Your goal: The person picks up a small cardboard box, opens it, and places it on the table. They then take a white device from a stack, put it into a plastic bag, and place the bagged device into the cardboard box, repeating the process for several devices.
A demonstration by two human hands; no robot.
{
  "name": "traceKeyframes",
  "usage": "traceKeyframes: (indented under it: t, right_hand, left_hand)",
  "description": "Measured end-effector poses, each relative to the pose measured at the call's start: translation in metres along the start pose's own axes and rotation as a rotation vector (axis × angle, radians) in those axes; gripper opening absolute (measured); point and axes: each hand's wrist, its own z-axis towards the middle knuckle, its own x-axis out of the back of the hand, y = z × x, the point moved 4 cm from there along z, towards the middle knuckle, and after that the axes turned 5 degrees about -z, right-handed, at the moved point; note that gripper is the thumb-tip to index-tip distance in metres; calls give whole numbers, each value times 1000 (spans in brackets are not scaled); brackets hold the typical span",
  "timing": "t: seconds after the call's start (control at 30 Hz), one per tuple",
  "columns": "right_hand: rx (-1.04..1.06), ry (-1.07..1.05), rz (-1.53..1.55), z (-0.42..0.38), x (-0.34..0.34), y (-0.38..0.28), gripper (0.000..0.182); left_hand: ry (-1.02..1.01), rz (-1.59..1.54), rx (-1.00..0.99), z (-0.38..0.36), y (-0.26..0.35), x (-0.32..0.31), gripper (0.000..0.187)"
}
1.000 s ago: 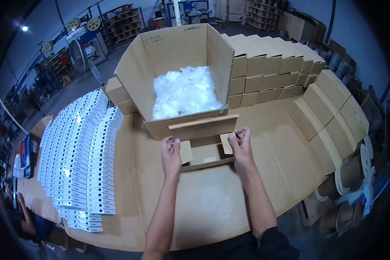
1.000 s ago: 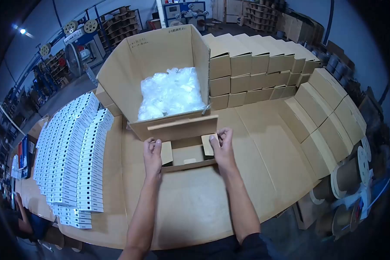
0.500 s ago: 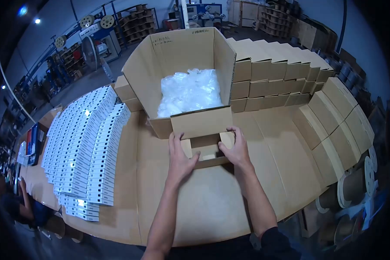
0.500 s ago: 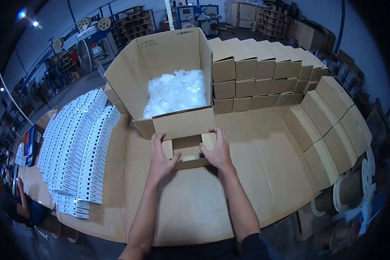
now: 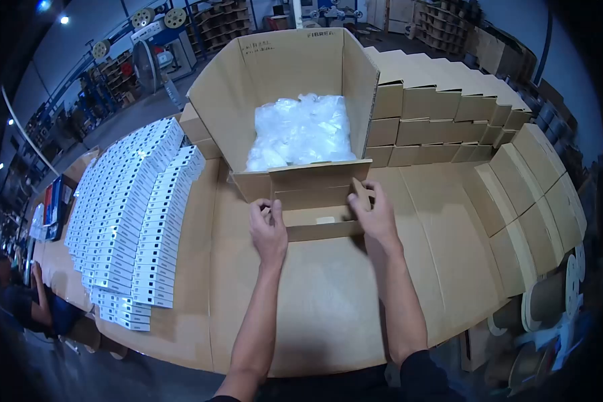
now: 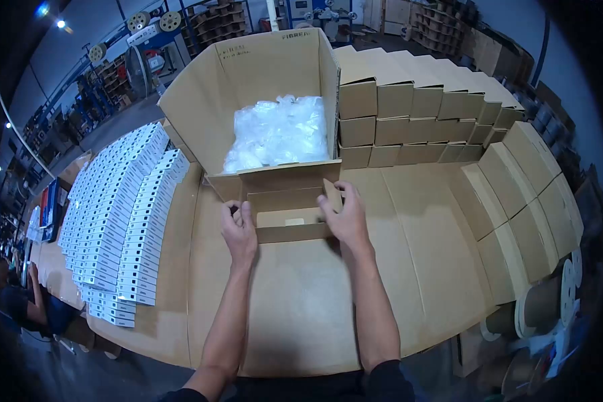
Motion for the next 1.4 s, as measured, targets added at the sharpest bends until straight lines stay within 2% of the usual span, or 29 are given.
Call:
traceKeyframes:
  t: [0.03, 0.07, 0.17, 0.2, 0.3, 0.33, 0.4, 0.47, 0.6, 0.73, 0.83, 0.87, 0.97, 1.1, 1.13, 1.2, 1.23, 1.27, 1.33, 1.37, 1.4]
  right_hand:
    - [-130, 1, 155, 0, 5, -5, 46]
    - [-83, 149, 26, -8, 15, -16, 39]
    - [-52, 131, 130, 0, 12, 21, 39]
    - [-105, 126, 279, 0, 9, 25, 35]
    - [-32, 121, 164, 4, 16, 23, 30]
    - [201, 297, 47, 5, 14, 14, 20]
    - [387, 133, -149, 10, 15, 1, 19]
    - [484, 67, -253, 10, 17, -11, 34]
    - [398, -3, -426, 20, 16, -28, 54]
    - [326, -37, -347, 15, 18, -40, 51]
    - [337, 12, -271, 16, 26, -39, 44]
    - [377, 76, -185, 21, 27, -16, 37]
    - [51, 78, 24, 26, 32, 28, 33]
    - [30, 92, -36, 12, 29, 10, 33]
    - [182, 128, -108, 12, 28, 0, 39]
    - [176, 182, -175, -4, 29, -32, 48]
    - [440, 298, -427, -12, 31, -45, 53]
    - [469, 388, -530, -25, 26, -62, 45]
    - [512, 216, -312, -54, -1, -96, 40]
    - [527, 123, -197, -71, -27, -115, 38]
    - [562, -61, -116, -91, -58, -136, 37]
  left_hand:
    - [17, 34, -46, -1, -5, 1, 27]
    - [34, 69, -94, -1, -15, 3, 25]
    - [16, 71, -215, 4, -25, 0, 22]
    - [0, 109, -248, 8, -21, -1, 21]
    - [4, 152, -272, 11, -15, -2, 17]
    - [23, 179, -257, 11, -18, -3, 17]
    - [33, 180, -239, 12, -23, -2, 16]
    - [3, 125, -239, 13, -27, -4, 15]
    - [-8, 137, -574, 13, -20, 3, 15]
    - [-191, 157, -506, 21, -19, 0, 18]
    - [-268, 177, -478, 29, -18, -2, 19]
    - [-266, 163, -470, 27, -16, -1, 20]
    - [-272, 136, -422, 26, -11, 0, 24]
    - [-323, 138, -289, 25, -3, 6, 39]
    - [-329, 151, -259, 23, 5, 15, 44]
    - [-340, 178, -289, 11, 20, 37, 49]
    - [-346, 189, -303, 5, 28, 52, 52]
    - [-343, 227, -352, -4, 34, 72, 51]
    - [-336, 318, -422, -37, 47, 117, 50]
    - [-262, 383, -431, -50, 56, 148, 46]
    - [-198, 449, -436, -65, 67, 179, 43]
